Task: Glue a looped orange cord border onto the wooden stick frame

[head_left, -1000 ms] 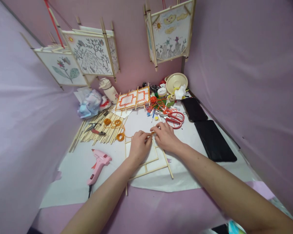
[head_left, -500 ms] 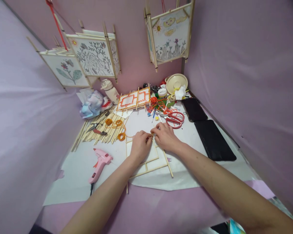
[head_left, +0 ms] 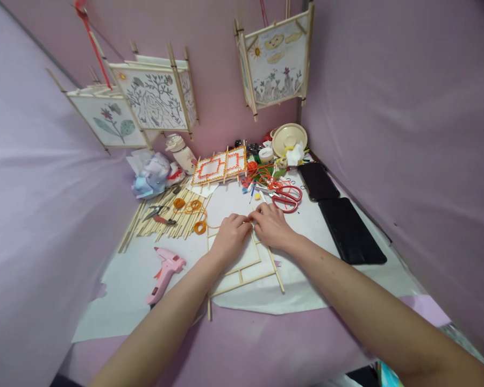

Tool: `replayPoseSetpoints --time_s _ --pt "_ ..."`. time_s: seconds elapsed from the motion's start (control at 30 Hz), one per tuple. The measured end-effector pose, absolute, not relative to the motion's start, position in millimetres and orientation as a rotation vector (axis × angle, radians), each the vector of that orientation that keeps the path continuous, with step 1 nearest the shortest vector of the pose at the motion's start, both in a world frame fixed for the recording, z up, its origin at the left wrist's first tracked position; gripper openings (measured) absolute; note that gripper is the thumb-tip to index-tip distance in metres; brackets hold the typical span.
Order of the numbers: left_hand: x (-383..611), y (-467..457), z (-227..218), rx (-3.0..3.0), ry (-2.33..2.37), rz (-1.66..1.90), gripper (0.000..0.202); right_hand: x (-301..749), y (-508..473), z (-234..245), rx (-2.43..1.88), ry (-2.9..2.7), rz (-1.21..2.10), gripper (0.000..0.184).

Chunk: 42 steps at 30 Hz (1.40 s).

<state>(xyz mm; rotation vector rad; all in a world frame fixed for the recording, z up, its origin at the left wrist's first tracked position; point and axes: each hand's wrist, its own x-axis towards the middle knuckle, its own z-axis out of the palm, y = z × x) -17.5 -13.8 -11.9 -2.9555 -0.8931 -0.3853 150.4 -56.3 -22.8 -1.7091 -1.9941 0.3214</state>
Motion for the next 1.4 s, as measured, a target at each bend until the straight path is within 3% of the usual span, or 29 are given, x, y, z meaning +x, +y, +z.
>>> replayPoseSetpoints --time_s 0.63,0.87,1.17,1.4 --pt "-19 -7 -12 -3.096 -0.719 -0.37 0.019 151 -56 -23 -1.706 -1.974 0.335 0.033" --pt "-23 -11 -15 -3.01 -0.995 -0.697 0.017 151 -56 -23 -1.679 -1.929 0.371 0.046" --pt "-8 2 -6 -3.006 -1.511 -0.753 0.016 157 -58 -24 -1.595 -1.834 0.342 0.031" --pt "-4 13 -9 -3.015 -1.707 -0.754 0.013 160 -61 -27 -1.52 -1.919 0.262 0.03"
